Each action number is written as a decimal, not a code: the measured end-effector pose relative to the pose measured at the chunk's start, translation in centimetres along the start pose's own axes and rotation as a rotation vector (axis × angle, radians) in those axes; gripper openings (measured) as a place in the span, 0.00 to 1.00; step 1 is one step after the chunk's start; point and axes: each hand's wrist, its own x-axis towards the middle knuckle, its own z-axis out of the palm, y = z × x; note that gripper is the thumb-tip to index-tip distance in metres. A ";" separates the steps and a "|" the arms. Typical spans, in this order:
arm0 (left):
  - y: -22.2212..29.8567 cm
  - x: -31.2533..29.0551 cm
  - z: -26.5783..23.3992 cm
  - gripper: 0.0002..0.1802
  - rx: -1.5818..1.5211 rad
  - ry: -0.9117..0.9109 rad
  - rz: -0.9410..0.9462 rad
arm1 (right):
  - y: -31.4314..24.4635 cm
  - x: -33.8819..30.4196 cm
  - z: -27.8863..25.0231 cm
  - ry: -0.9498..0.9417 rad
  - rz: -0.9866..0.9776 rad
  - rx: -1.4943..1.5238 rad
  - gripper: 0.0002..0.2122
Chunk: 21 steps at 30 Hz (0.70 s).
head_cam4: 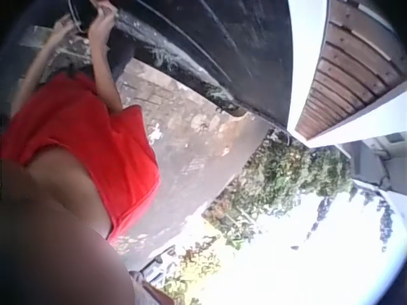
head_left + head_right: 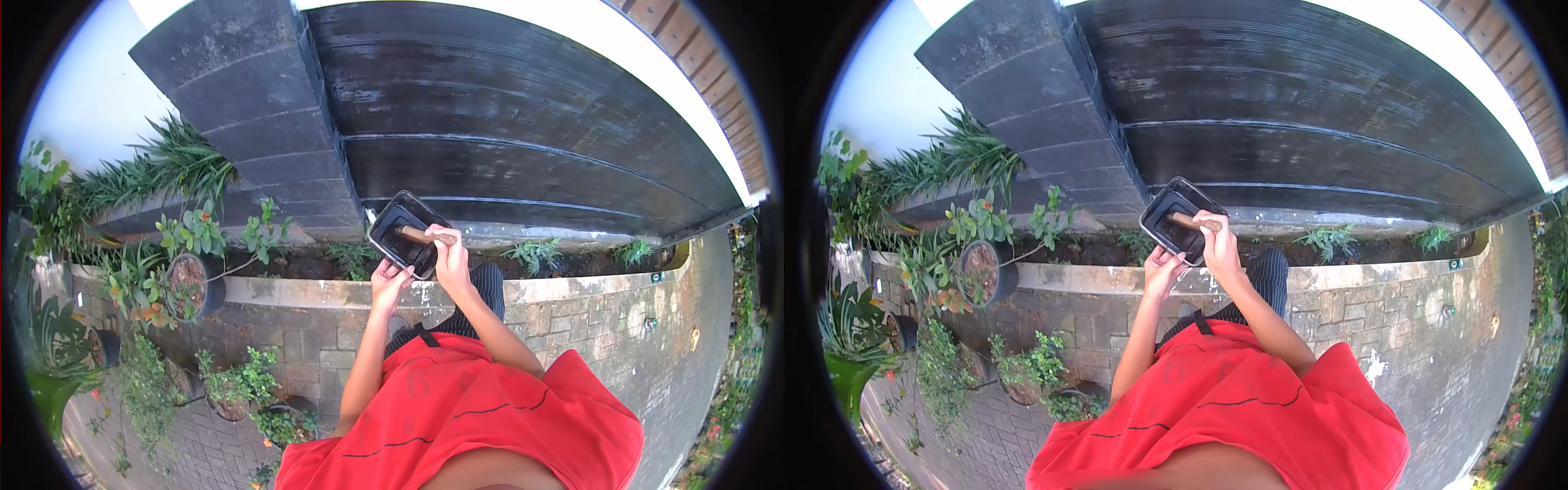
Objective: The recorder is painting a black wall or fence using a brush and a small container of paint.
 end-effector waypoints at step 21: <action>1.3 0.1 5.9 0.34 0.328 -0.372 0.057 | -6.2 -2.8 -14.2 0.159 0.392 -0.673 0.12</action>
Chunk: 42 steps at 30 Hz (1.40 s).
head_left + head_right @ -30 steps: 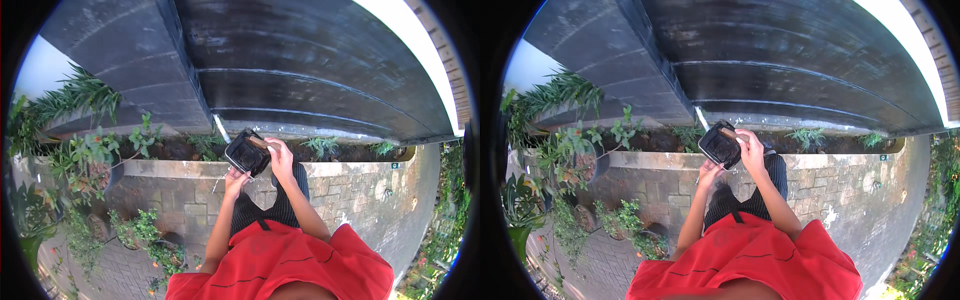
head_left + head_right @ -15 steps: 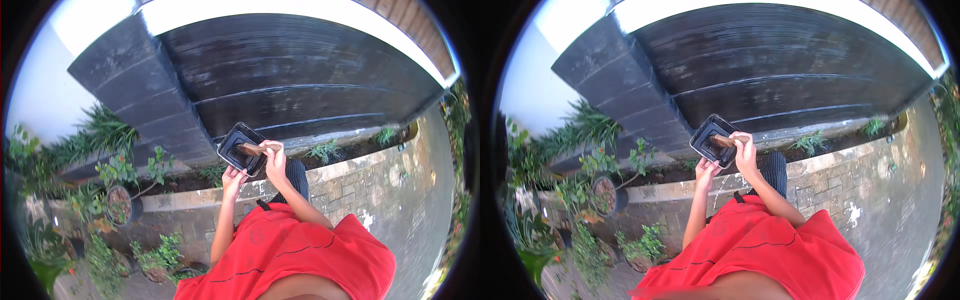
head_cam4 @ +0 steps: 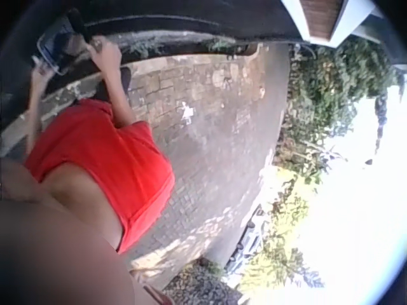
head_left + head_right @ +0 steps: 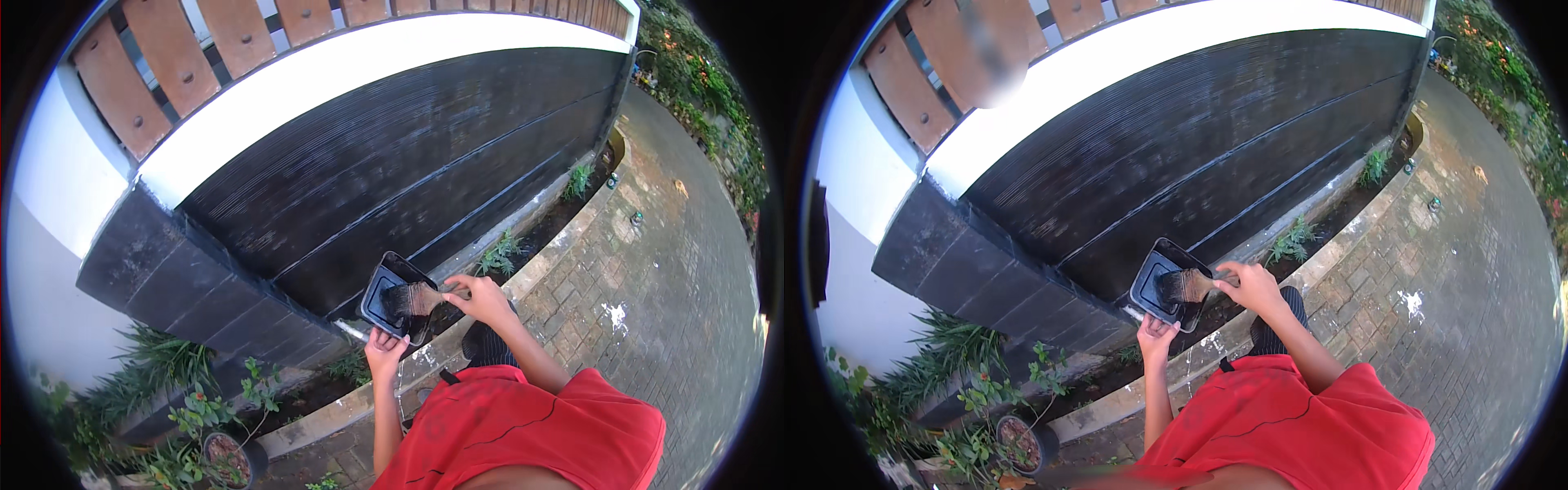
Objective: The recorder is painting a black wall or fence using a brush and a small container of paint.
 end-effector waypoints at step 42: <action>-13.6 7.1 24.8 0.20 -0.329 0.447 0.134 | 25.5 32.0 -18.3 0.268 -0.203 -0.040 0.12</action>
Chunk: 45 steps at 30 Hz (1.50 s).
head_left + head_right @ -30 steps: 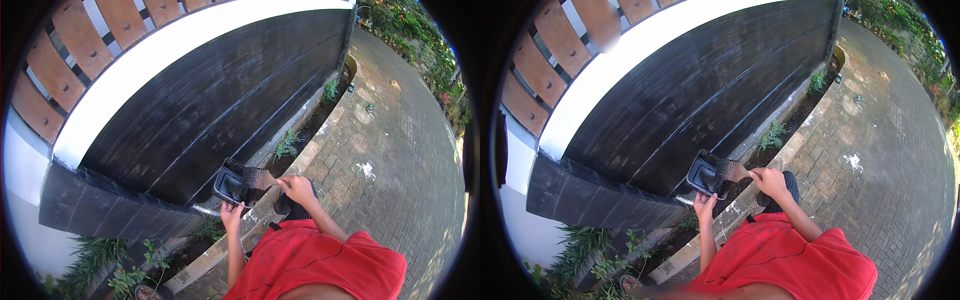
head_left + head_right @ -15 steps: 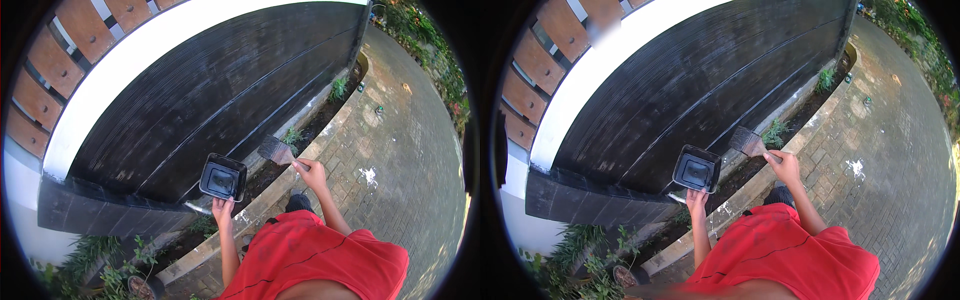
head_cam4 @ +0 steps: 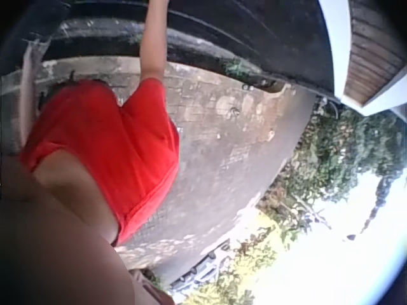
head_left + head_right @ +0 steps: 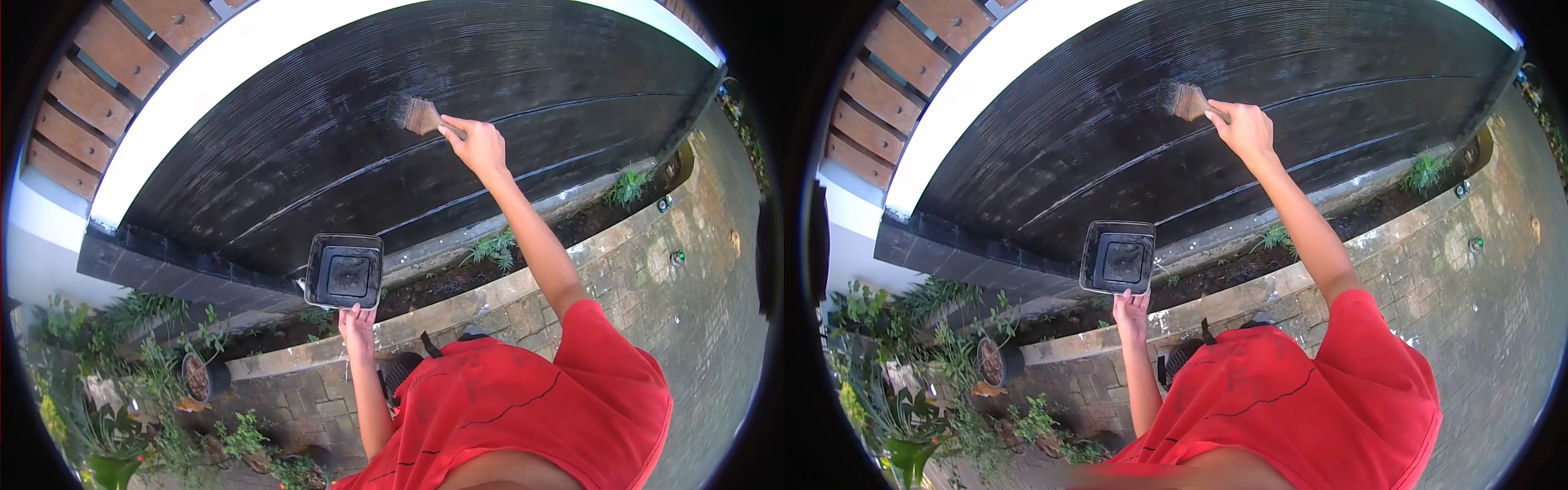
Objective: The recorder is painting a black wall or fence using a brush and a small container of paint.
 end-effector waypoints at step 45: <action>2.4 -0.8 -7.8 0.23 -0.049 0.082 0.104 | 24.6 -41.2 -5.9 0.450 1.644 0.989 0.16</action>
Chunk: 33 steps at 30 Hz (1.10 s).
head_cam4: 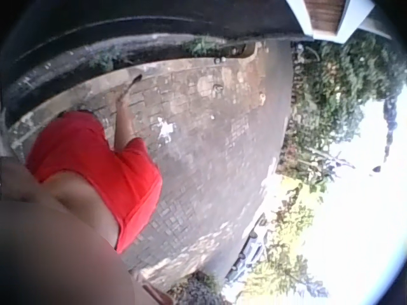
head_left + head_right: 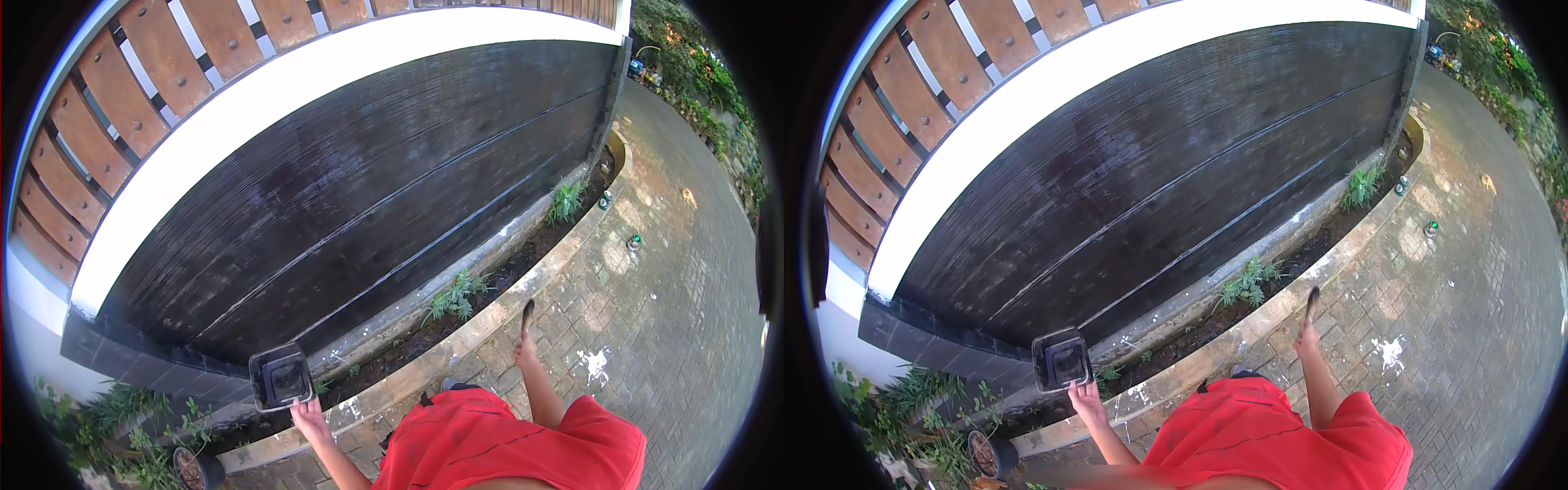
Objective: The recorder is painting a black wall or fence using a brush and a small container of paint.
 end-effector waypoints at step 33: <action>-19.2 -6.4 20.5 0.18 0.133 -0.413 -0.321 | -21.5 -7.0 1.5 -0.199 -1.103 -0.928 0.14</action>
